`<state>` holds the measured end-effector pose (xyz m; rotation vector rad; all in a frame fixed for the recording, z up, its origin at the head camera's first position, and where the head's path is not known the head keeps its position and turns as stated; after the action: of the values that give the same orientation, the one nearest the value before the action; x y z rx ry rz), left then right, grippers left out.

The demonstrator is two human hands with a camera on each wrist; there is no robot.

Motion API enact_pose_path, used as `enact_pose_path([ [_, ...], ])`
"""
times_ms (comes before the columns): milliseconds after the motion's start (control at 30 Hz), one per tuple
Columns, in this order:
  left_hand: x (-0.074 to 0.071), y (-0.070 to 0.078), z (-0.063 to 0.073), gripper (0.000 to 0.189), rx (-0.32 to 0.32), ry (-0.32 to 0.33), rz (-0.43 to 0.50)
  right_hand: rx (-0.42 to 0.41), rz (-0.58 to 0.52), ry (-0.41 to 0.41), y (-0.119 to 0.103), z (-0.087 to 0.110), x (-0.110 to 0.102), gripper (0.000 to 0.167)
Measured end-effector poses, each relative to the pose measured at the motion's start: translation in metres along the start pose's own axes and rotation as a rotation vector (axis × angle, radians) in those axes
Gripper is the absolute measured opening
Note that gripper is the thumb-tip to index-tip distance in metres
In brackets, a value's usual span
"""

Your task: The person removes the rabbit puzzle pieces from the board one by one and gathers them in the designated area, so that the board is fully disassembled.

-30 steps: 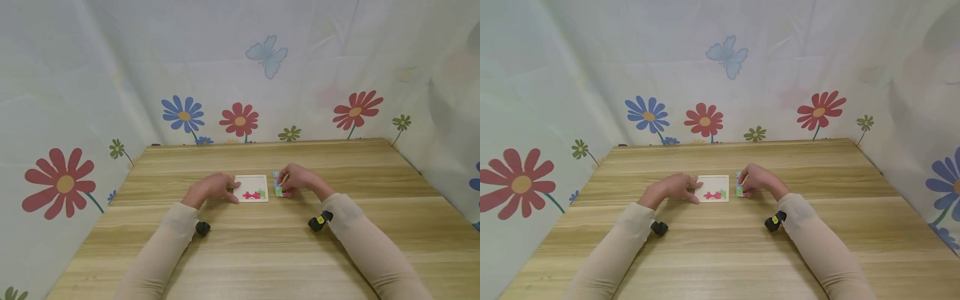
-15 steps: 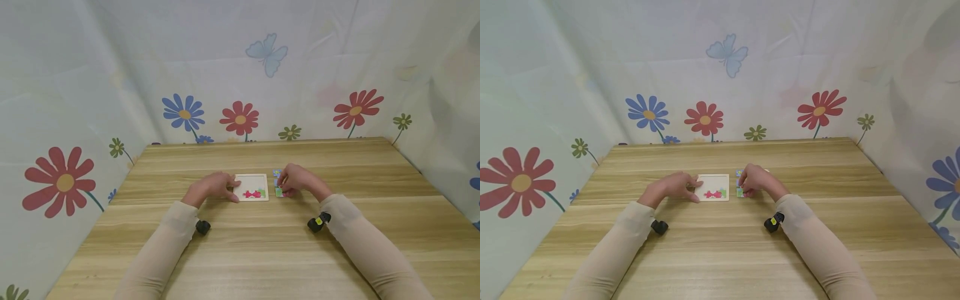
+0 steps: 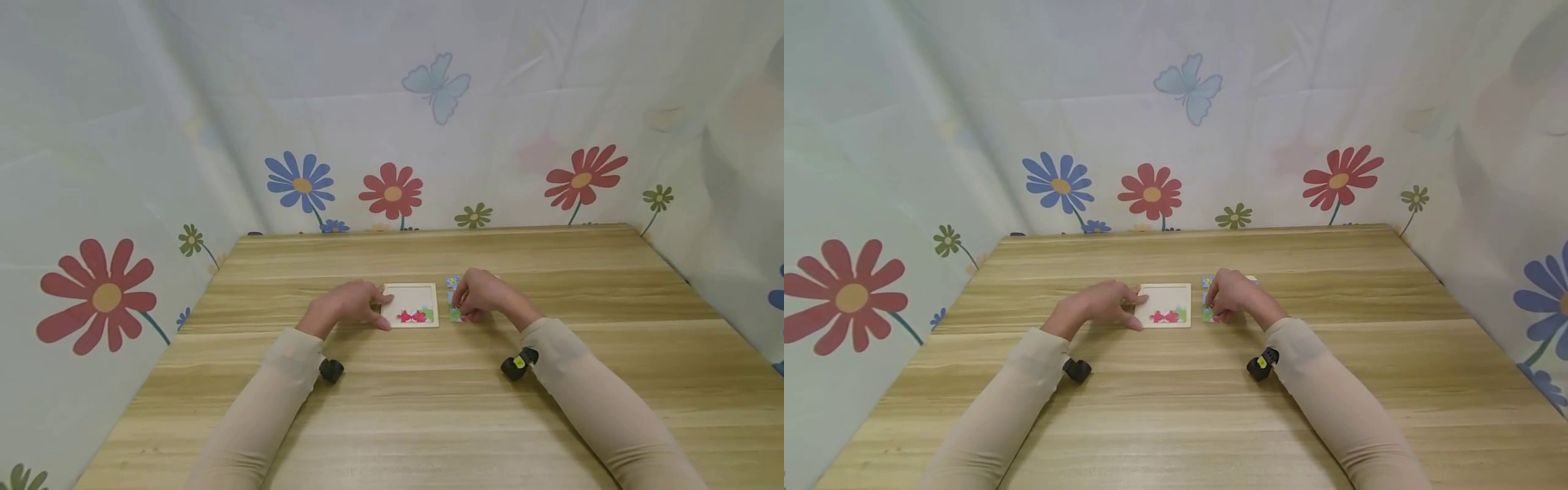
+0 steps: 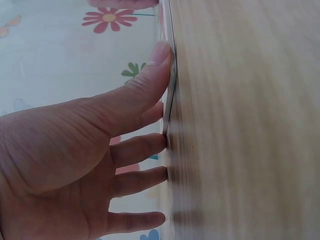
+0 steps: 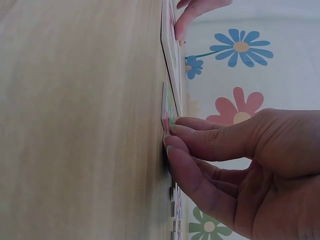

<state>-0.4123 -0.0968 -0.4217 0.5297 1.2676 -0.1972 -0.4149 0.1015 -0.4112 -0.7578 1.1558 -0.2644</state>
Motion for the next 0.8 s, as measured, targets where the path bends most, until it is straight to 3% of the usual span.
enact_pose_path([
  [233, -0.001, -0.003, -0.002, 0.074, 0.004, -0.011, -0.002, 0.0, -0.008, 0.012, -0.002, -0.001, -0.004, 0.016],
  [433, -0.004, -0.004, -0.001, 0.074, -0.01, -0.01, 0.011, -0.049, 0.014, 0.028, -0.018, -0.002, -0.005, 0.02],
  [800, -0.003, -0.004, -0.004, 0.076, -0.013, -0.02, 0.024, -0.084, 0.056, -0.021, -0.066, -0.021, 0.028, 0.019],
])
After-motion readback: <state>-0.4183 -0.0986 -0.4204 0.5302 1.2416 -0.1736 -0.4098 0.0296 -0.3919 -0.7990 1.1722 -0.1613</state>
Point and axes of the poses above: each hand's wrist, its own z-axis away from the middle knuckle, its own x-axis out of the palm, y = z × x, the point moved 10 cm from there along -z, towards the middle knuckle, and after that the axes turned 4 degrees about y, right-handed, at the moved point
